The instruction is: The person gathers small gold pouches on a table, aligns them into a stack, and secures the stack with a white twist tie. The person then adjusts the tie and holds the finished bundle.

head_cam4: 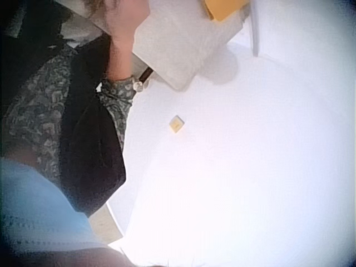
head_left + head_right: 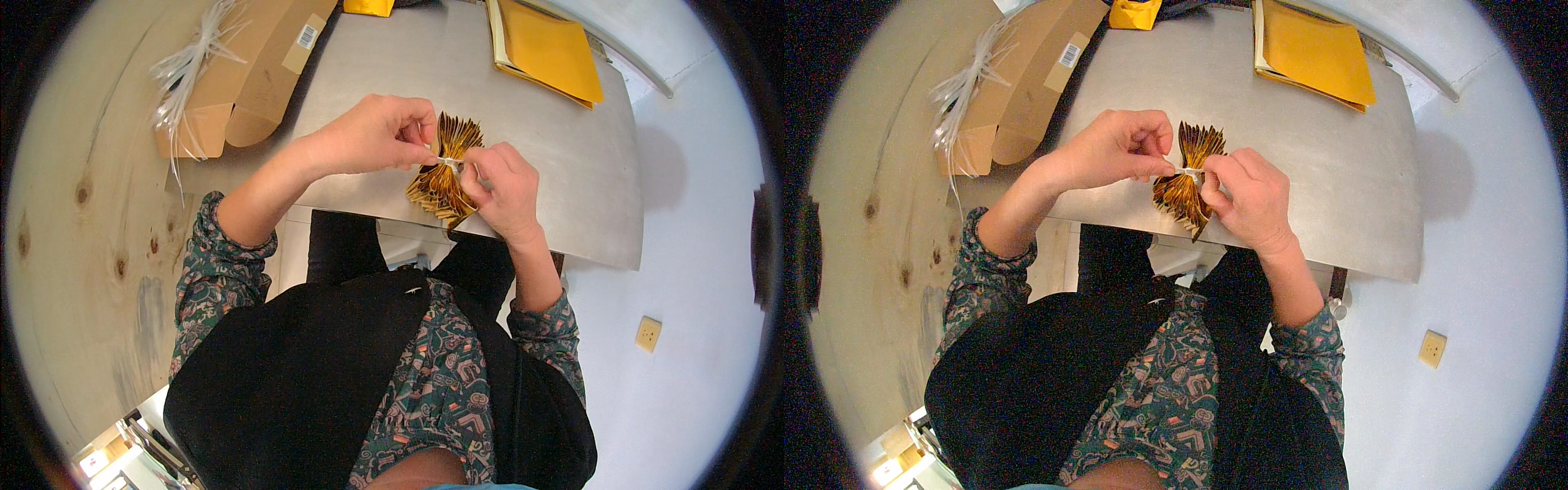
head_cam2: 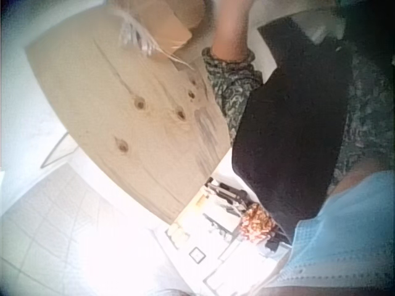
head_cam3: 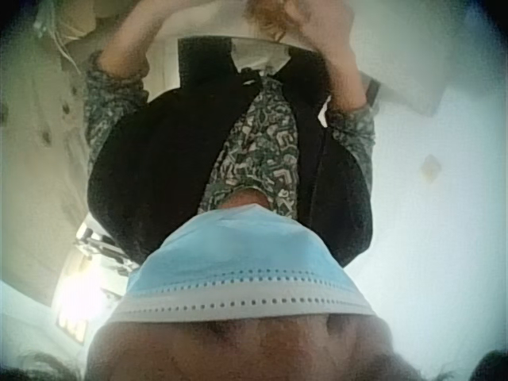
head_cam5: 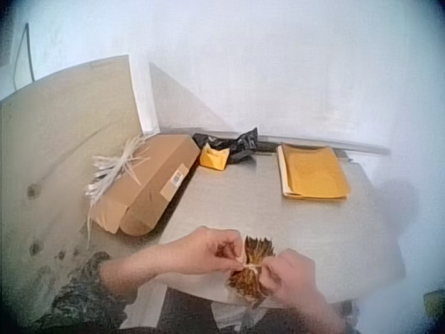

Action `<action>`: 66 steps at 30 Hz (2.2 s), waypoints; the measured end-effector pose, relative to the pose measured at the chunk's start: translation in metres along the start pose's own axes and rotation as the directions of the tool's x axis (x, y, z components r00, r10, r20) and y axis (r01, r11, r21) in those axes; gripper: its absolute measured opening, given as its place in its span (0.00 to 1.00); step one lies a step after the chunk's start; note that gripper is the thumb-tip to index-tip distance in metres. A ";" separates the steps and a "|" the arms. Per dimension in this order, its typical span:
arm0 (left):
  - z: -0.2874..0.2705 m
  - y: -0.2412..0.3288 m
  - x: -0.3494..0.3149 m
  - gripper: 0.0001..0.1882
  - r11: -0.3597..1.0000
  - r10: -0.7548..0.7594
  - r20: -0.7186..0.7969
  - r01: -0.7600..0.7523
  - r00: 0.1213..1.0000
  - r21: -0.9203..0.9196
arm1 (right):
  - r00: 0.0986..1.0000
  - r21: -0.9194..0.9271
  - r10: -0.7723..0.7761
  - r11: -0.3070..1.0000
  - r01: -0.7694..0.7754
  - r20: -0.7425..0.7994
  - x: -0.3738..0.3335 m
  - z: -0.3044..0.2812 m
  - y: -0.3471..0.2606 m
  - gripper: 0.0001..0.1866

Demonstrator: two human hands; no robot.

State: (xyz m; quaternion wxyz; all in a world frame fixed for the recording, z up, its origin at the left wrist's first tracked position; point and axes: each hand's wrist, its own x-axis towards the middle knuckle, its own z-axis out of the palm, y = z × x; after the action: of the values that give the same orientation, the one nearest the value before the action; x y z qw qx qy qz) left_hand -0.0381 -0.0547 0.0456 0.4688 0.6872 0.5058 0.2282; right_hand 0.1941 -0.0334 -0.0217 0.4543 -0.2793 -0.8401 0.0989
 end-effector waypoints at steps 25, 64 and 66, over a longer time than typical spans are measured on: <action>0.036 -0.047 -0.012 0.16 0.959 -0.117 -0.048 0.100 0.992 -0.267 | 0.901 0.373 0.432 0.844 -0.386 -0.046 -0.018 0.008 0.001 0.06; 0.051 0.047 -0.021 0.53 0.567 0.715 -0.566 -0.814 0.410 0.126 | 0.921 0.536 0.179 0.844 0.038 -0.346 0.035 -0.037 -0.076 0.49; 0.055 0.050 -0.018 0.58 0.606 0.676 -0.605 -0.785 0.422 0.130 | 0.908 0.489 0.162 0.871 0.052 -0.386 0.035 -0.030 -0.079 0.46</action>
State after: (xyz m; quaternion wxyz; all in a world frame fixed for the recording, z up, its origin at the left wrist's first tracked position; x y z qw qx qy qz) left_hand 0.0223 -0.0965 0.0674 0.1934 0.6839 0.2535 0.6562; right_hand 0.1734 -0.0820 0.0532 0.6749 -0.1943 -0.6630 0.2592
